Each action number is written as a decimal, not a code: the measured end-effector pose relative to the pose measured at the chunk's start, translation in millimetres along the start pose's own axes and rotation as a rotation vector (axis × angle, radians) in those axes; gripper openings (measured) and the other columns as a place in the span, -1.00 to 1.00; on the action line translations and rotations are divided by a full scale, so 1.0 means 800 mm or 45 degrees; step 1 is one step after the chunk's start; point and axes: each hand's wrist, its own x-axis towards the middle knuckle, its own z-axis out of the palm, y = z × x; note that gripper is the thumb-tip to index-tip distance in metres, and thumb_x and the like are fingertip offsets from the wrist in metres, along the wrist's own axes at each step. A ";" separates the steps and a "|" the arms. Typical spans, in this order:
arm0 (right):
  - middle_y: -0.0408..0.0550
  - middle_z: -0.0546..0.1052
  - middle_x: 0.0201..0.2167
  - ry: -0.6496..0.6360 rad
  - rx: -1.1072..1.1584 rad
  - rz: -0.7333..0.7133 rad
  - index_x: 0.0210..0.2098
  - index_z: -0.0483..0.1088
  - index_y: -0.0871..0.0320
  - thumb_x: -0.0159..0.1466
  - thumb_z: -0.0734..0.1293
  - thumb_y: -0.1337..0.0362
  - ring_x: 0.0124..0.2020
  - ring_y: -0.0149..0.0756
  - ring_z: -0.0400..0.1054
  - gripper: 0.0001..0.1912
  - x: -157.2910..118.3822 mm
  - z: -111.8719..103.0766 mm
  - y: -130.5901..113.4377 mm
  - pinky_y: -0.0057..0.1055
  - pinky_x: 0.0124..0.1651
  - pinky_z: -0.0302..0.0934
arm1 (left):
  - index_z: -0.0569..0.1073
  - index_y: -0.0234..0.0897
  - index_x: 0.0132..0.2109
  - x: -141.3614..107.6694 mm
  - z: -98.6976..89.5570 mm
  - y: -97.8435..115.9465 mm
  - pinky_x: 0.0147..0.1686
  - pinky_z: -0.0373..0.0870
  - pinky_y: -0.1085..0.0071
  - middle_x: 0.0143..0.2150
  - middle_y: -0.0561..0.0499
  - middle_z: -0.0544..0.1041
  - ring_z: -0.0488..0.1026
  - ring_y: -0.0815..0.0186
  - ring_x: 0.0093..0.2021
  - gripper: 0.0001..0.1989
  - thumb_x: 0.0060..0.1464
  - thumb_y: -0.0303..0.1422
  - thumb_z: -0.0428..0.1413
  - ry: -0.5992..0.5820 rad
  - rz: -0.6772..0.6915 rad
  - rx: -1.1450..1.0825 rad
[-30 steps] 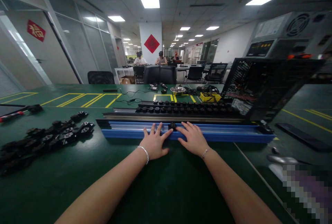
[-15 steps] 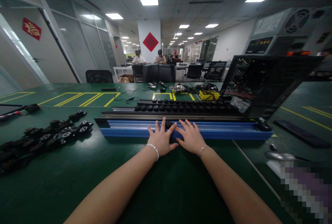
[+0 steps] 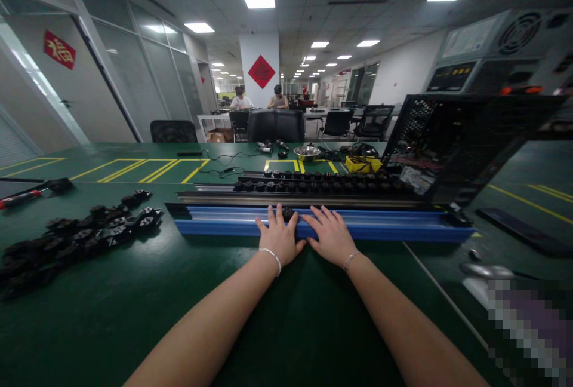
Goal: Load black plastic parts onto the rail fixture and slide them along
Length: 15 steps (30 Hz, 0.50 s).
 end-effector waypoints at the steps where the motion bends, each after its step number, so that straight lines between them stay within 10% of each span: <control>1: -0.05 0.11 0.23 0.001 -0.002 0.002 0.14 0.15 -0.06 0.10 0.27 0.16 0.22 -0.06 -0.09 -0.41 0.000 0.001 0.000 -0.08 0.17 -0.19 | -0.05 -0.04 0.25 0.000 0.000 -0.001 0.02 -0.15 -0.30 0.33 -0.26 -0.16 -0.28 -0.23 0.27 -0.22 -0.07 0.10 -0.06 0.000 -0.001 0.005; 15: -0.06 0.26 0.15 0.129 0.010 -0.011 -0.19 0.37 0.08 0.18 0.23 0.20 0.17 -0.08 0.04 -0.78 0.003 0.005 0.002 -0.11 0.11 -0.03 | 0.00 -0.09 0.24 -0.006 0.004 -0.014 0.12 -0.10 -0.07 0.27 -0.26 0.05 -0.06 -0.03 0.26 -0.32 0.00 -0.05 -0.03 0.099 -0.007 0.018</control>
